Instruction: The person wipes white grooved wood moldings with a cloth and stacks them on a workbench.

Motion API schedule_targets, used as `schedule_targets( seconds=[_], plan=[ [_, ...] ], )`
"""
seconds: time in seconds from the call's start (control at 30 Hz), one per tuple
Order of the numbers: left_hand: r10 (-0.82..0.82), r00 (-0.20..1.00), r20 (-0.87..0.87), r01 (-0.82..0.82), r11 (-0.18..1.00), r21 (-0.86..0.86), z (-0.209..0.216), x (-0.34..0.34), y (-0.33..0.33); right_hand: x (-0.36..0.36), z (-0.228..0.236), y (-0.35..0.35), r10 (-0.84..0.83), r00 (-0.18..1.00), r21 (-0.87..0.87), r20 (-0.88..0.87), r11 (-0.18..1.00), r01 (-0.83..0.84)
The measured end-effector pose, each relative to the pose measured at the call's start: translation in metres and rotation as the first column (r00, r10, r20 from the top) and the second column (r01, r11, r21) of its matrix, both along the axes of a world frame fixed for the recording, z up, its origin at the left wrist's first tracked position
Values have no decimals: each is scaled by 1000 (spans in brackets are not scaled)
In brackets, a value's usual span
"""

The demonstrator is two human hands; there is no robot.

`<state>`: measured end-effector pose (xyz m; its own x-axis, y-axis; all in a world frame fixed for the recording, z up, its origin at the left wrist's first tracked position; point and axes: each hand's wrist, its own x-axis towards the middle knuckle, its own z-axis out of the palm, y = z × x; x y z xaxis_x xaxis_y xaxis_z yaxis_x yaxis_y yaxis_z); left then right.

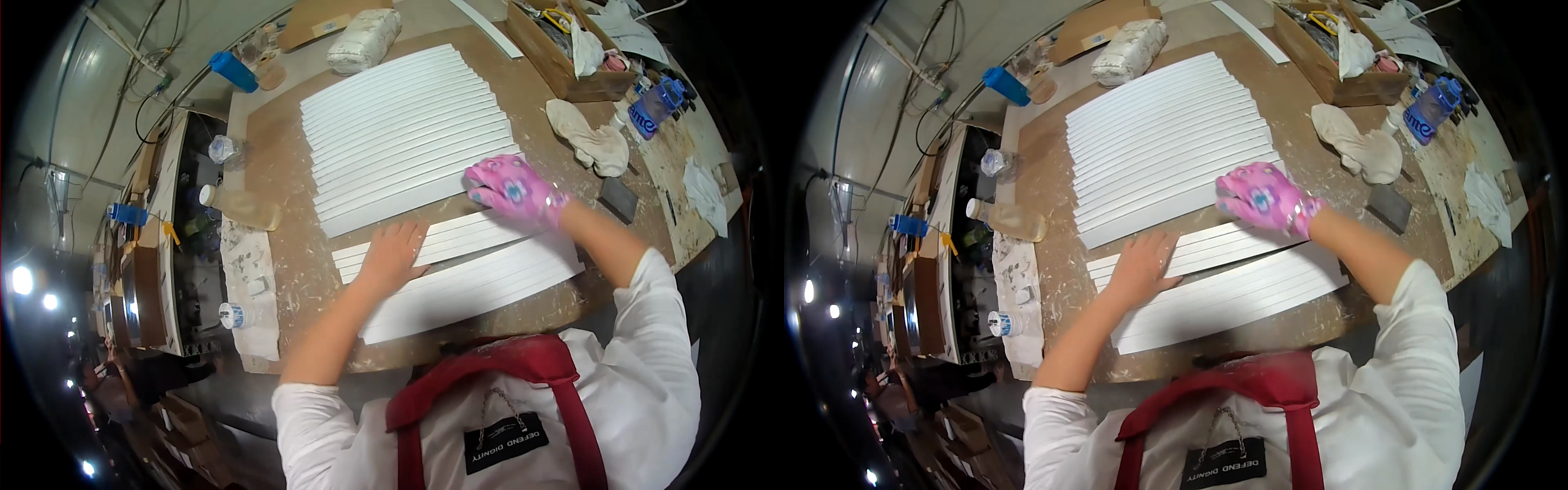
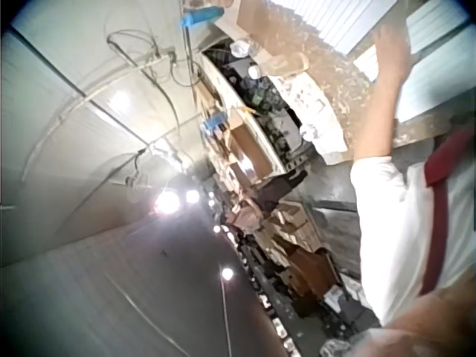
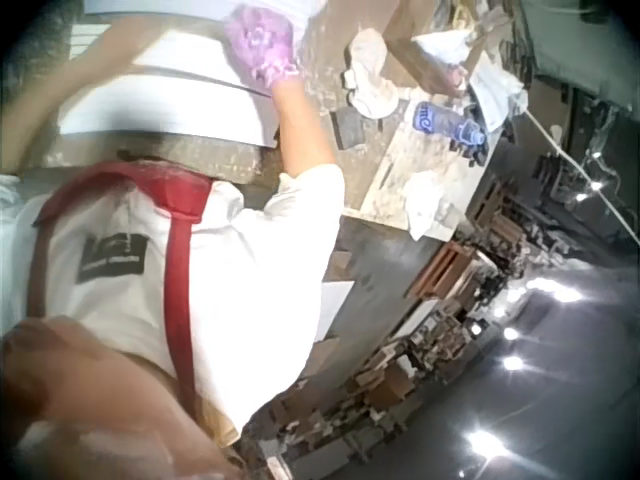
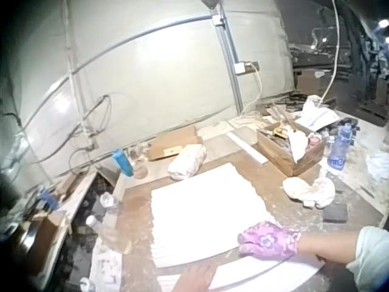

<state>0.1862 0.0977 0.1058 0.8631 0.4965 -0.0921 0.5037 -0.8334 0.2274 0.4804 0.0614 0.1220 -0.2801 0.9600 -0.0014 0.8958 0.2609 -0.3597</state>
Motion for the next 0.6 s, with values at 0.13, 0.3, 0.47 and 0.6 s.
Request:
schedule_targets(
  seconds=[0.13, 0.3, 0.47, 0.6],
  plan=[
    [-30, 995, 93, -4, 939, 343, 20, -3, -11, -18, 32, 58, 46, 990, -808, -130, 573, -133],
    [-20, 990, 141, -67, 805, 590, 14, -29, -9, -49, 9, 68, 104, 914, -787, -392, 476, -392],
    [182, 954, 237, -254, 911, 326, 2, -33, 1, -68, -3, 50, 408, 913, -237, 0, 887, -396],
    [164, 971, 174, -201, 955, 220, -38, -55, 15, -67, -42, 25, 364, 928, 70, 76, 927, -369]
  ],
)
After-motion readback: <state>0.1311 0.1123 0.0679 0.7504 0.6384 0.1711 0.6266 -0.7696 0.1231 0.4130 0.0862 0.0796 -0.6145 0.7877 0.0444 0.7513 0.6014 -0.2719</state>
